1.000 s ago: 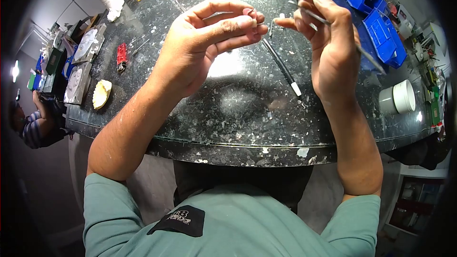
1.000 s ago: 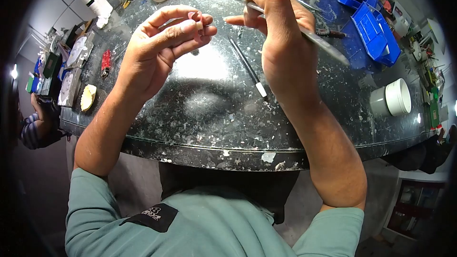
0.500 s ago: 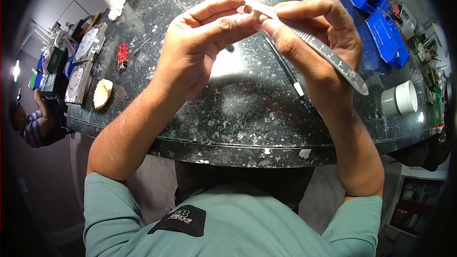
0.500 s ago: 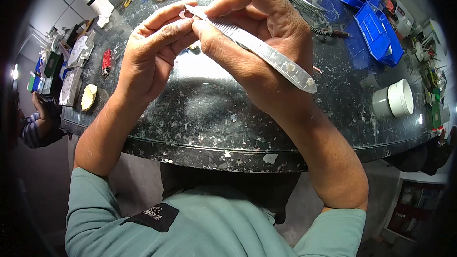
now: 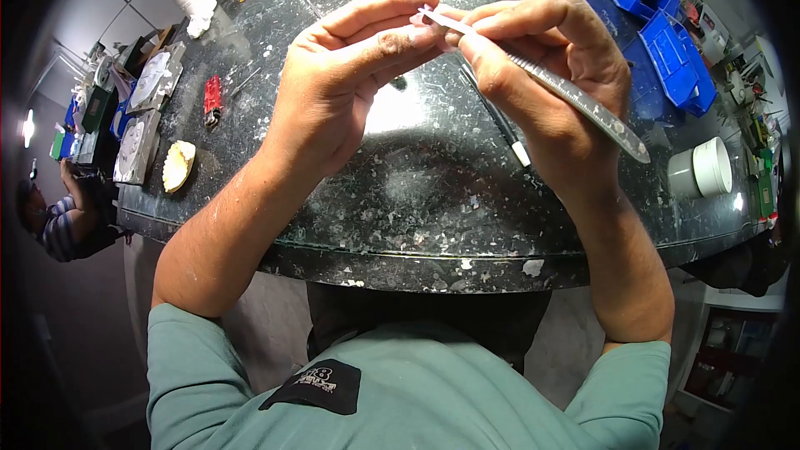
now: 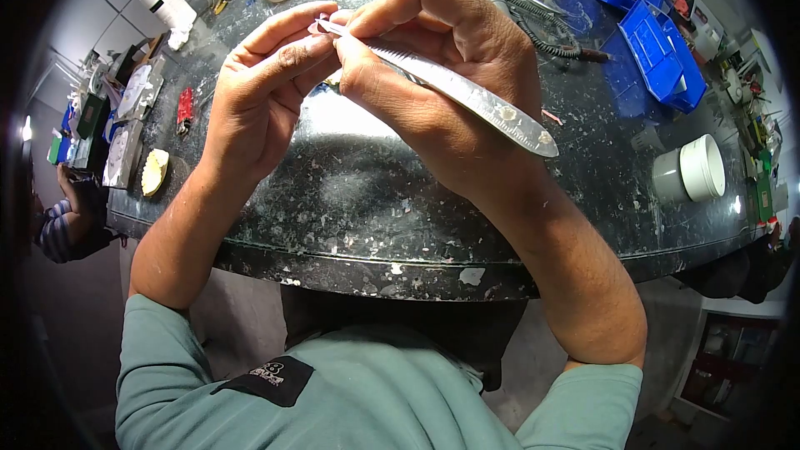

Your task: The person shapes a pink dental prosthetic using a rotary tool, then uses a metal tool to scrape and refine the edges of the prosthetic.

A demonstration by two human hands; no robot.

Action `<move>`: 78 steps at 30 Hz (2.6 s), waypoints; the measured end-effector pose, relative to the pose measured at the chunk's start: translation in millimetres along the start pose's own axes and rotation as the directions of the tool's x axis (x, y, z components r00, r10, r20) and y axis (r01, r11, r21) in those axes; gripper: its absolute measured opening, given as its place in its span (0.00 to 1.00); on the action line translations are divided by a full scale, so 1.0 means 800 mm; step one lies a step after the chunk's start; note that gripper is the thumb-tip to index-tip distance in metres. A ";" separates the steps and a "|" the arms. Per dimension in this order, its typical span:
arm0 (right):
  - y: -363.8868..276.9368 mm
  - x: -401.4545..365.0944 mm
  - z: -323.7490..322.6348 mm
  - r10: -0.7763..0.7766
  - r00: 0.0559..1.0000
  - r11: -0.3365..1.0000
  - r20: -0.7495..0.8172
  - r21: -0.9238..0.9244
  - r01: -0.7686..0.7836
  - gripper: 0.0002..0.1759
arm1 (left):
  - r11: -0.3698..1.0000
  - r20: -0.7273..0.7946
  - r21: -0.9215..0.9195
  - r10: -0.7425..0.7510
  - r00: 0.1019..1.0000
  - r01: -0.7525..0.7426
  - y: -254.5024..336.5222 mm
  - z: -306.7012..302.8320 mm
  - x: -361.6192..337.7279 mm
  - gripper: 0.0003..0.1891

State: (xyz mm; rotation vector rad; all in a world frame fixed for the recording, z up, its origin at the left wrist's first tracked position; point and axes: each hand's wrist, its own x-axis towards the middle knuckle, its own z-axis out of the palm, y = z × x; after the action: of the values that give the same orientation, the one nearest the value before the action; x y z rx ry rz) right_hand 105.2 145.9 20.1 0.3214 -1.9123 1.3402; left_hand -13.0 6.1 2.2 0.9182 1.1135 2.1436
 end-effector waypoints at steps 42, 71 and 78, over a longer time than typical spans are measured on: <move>0.002 0.000 -0.006 -0.013 1.000 1.000 -0.015 0.006 0.013 0.06 | 0.992 0.066 0.119 0.041 0.997 -0.049 0.002 -0.005 -0.001 0.16; 0.007 -0.007 0.004 -0.039 0.997 0.998 0.059 -0.038 0.041 0.03 | 0.942 0.018 0.201 0.270 0.963 -0.268 -0.007 -0.008 -0.003 0.10; 0.002 -0.011 0.010 -0.010 0.999 0.999 0.041 -0.040 0.012 0.05 | 0.949 -0.003 0.174 0.268 0.964 -0.263 -0.011 -0.008 -0.003 0.10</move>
State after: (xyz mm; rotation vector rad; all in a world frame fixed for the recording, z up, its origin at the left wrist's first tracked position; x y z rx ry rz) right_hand 106.6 137.8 11.1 0.3411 -1.9654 1.2952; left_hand -15.1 5.4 -8.8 1.1802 1.2657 2.3045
